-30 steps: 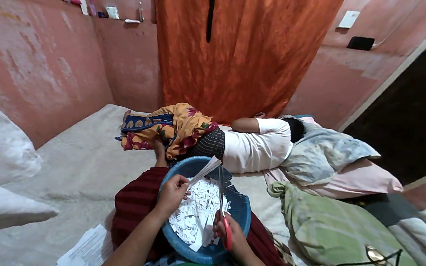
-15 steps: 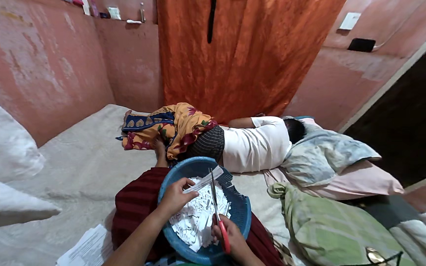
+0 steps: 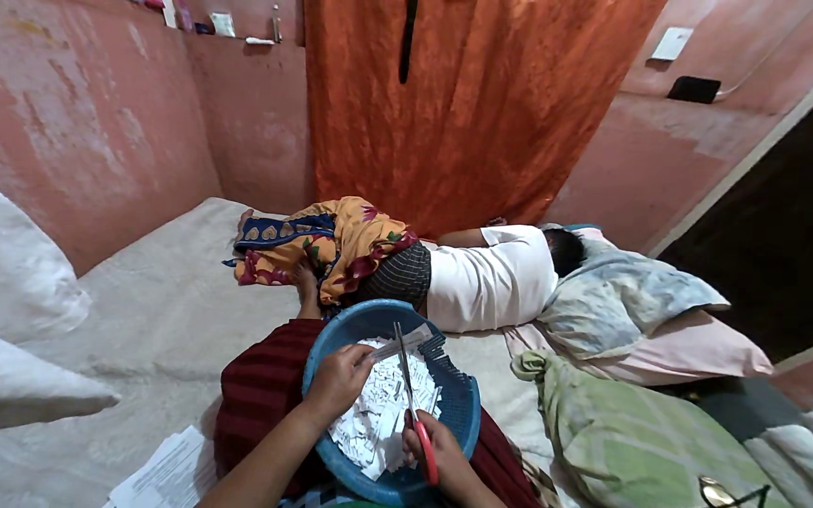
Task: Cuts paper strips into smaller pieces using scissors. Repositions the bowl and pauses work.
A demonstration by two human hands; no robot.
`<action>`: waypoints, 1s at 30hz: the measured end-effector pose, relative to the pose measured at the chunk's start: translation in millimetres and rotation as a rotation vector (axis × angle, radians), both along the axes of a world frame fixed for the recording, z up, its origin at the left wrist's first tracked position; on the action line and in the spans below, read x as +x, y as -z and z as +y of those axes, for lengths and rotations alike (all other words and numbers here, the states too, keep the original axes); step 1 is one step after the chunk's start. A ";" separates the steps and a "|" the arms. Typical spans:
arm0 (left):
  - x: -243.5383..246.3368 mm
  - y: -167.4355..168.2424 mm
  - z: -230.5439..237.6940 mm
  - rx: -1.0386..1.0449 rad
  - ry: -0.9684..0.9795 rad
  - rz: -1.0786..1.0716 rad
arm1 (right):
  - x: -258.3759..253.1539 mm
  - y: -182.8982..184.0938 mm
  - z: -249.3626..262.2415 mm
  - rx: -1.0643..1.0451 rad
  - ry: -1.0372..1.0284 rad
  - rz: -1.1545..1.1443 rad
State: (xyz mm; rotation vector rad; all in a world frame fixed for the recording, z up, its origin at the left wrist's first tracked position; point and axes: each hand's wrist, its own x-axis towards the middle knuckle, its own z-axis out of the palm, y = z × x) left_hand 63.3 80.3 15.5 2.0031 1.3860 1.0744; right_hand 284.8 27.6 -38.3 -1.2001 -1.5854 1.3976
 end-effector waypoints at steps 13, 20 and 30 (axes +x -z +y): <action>-2.1 -2.8 1.9 -0.073 0.015 -0.058 | 0.7 -2.7 0.7 -0.029 0.007 0.025; 0.5 -5.7 -1.8 -0.047 0.008 0.061 | 0.2 -2.6 -0.3 -0.039 0.013 0.050; -2.2 2.2 0.2 0.012 -0.064 -0.062 | -2.3 -0.4 -0.2 -0.034 0.130 0.075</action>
